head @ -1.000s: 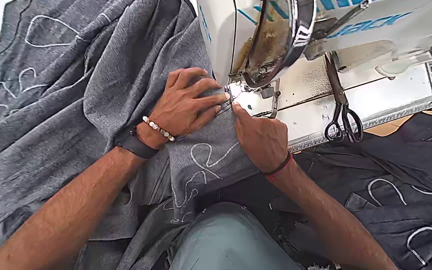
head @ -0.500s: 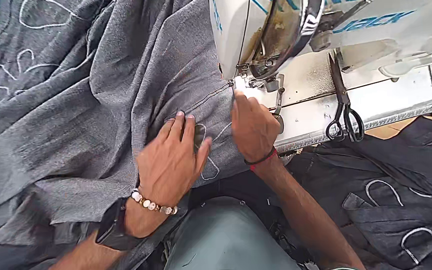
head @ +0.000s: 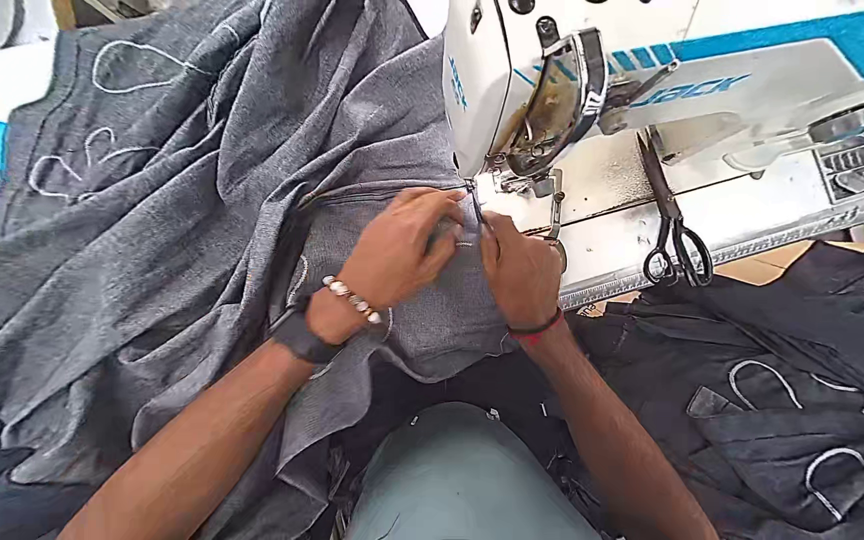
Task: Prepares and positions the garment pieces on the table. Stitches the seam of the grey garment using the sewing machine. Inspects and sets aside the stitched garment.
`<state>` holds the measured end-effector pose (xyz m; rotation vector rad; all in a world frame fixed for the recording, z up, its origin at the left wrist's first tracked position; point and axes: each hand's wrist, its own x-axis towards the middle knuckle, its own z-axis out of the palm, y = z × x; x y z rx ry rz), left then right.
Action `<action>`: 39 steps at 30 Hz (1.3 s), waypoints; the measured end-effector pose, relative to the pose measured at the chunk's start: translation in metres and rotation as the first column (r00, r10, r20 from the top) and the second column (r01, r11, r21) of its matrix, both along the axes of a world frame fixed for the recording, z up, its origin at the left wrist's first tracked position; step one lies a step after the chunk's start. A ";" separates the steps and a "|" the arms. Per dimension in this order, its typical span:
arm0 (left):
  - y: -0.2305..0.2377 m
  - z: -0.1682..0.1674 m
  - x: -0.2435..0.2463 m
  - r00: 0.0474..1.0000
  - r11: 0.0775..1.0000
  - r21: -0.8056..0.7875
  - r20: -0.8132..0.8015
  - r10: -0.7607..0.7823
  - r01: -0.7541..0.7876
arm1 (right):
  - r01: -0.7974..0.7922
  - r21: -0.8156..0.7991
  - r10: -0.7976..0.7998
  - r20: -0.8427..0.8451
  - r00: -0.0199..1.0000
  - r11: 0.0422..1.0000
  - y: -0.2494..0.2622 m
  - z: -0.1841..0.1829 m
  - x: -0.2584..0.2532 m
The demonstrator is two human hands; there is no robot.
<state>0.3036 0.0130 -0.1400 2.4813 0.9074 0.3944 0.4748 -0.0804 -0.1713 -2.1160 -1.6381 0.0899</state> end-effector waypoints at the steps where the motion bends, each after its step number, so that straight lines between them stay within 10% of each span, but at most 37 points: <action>1: 0.003 -0.016 0.005 1.000 1.000 0.020 0.013 -0.012 0.012 | -0.013 0.017 0.012 0.051 0.999 1.000 -0.002 -0.003 -0.003; 13: 0.010 -0.026 0.002 0.973 0.964 0.265 -0.227 0.043 0.019 | -0.009 -0.175 0.030 0.119 0.992 0.984 0.008 0.010 -0.007; 19: -0.053 -0.007 -0.051 0.810 0.936 0.172 -0.470 0.352 -0.307 | -0.028 -0.012 0.030 0.236 0.971 1.000 -0.015 -0.010 -0.008; 23: 0.015 -0.030 -0.114 0.890 0.984 0.172 -0.439 0.123 -0.051 | -0.014 -0.038 0.022 0.228 0.973 0.999 -0.030 -0.022 -0.008; 27: 0.036 0.024 -0.088 0.791 0.993 0.118 -0.609 0.060 0.015 | -0.020 -0.051 0.030 0.218 0.975 0.998 -0.032 -0.025 -0.011; 33: -0.012 0.001 0.023 0.997 0.988 0.149 -0.059 0.043 -0.033 | -0.071 0.120 0.084 -0.106 0.991 0.990 -0.027 0.004 0.035; 39: 0.001 -0.041 0.010 0.997 0.962 0.262 -0.047 -0.067 0.077 | -0.107 -0.028 0.105 -0.074 0.992 0.994 -0.016 0.013 0.097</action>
